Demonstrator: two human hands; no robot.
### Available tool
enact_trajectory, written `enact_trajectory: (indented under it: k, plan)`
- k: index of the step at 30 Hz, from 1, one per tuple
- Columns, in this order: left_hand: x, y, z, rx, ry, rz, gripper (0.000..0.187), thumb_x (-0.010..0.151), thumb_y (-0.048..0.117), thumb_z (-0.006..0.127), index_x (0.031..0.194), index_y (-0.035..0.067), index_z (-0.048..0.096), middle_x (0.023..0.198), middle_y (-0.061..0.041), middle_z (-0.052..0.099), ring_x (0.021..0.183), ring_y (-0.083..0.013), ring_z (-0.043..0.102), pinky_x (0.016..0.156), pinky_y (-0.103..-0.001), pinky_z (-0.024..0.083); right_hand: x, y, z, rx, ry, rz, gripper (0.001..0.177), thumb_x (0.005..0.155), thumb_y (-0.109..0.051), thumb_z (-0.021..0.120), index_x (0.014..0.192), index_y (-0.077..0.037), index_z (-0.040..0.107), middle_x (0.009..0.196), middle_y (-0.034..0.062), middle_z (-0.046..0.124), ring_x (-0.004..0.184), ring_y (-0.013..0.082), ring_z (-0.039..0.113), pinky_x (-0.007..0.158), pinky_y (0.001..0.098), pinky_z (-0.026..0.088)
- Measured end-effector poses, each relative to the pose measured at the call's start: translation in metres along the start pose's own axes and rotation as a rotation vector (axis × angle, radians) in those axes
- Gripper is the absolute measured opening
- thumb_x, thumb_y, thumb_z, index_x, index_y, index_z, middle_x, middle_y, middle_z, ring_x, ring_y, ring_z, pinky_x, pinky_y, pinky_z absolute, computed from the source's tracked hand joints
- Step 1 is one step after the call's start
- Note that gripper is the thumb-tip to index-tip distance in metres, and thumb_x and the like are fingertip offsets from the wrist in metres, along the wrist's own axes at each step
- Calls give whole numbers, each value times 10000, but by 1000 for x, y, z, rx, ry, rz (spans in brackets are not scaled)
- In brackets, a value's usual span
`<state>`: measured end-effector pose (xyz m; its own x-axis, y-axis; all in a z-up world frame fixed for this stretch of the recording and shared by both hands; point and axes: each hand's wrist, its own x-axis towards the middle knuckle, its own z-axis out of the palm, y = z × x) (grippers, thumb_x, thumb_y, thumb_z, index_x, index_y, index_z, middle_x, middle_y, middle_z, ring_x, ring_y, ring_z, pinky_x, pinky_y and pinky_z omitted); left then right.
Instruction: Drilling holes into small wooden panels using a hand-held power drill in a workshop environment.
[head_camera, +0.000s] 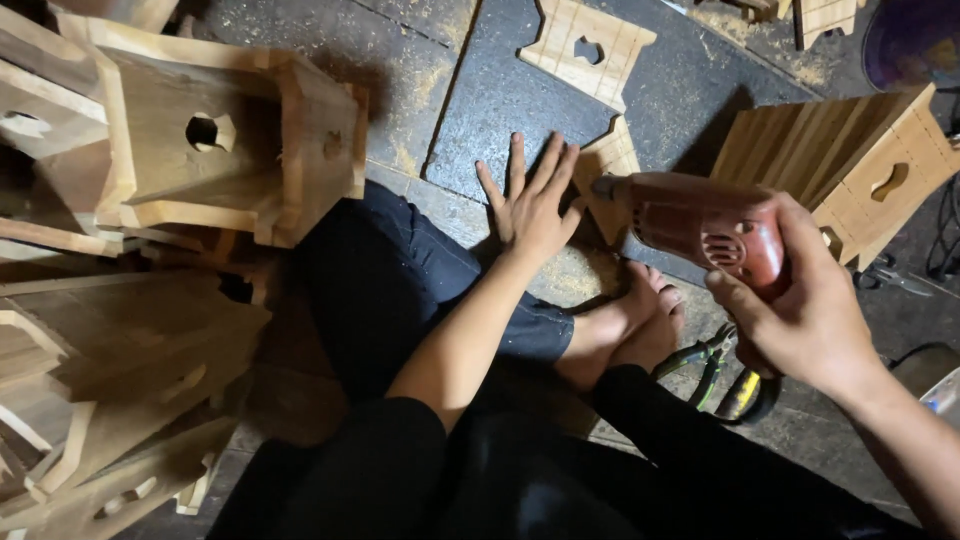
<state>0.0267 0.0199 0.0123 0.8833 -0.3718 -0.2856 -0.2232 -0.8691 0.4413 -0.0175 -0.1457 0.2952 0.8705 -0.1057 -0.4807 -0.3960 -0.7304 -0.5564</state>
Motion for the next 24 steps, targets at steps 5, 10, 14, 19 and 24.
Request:
enact_trajectory:
  k: [5, 10, 14, 19, 24]
  plan:
    - [-2, 0, 9, -57, 119, 12, 763, 902, 543, 699, 1613, 389, 469, 1737, 166, 219, 1630, -363, -47, 1199, -791, -130, -7, 15, 3, 45, -4, 45, 748, 862, -50, 707, 1548, 7, 413, 1392, 214, 603, 1168, 344, 657, 1023, 428, 526]
    - [-3, 3, 2, -85, 27, -19, 773, 907, 569, 656, 1624, 397, 425, 1740, 163, 203, 1626, -362, -68, 1191, -785, -152, -13, 34, 7, 17, 38, 40, 739, 869, -100, 731, 1546, -13, 448, 1380, 148, 594, 1160, 275, 619, 1007, 363, 466]
    - [-2, 3, 17, -92, 177, -9, 784, 869, 610, 738, 1588, 397, 506, 1717, 160, 287, 1633, -358, -7, 1214, -785, -113, -12, 34, 6, -7, 31, 32, 741, 882, -141, 719, 1557, -24, 434, 1400, 143, 604, 1212, 275, 613, 1046, 381, 459]
    - [-1, 6, 22, -93, 233, -40, 805, 855, 646, 782, 1577, 408, 517, 1705, 161, 341, 1638, -340, 20, 1226, -767, -121, -9, 12, 5, -98, -2, 167, 777, 870, -136, 730, 1583, -117, 423, 1295, 100, 713, 955, 278, 711, 849, 415, 559]
    - [1, 7, 25, -86, 180, -63, 814, 891, 704, 739, 1604, 435, 451, 1723, 169, 297, 1637, -339, -20, 1209, -777, -147, -7, 1, 9, -242, -90, 327, 930, 886, -98, 761, 1690, -179, 301, 771, 187, 778, 394, 281, 606, 464, 435, 594]
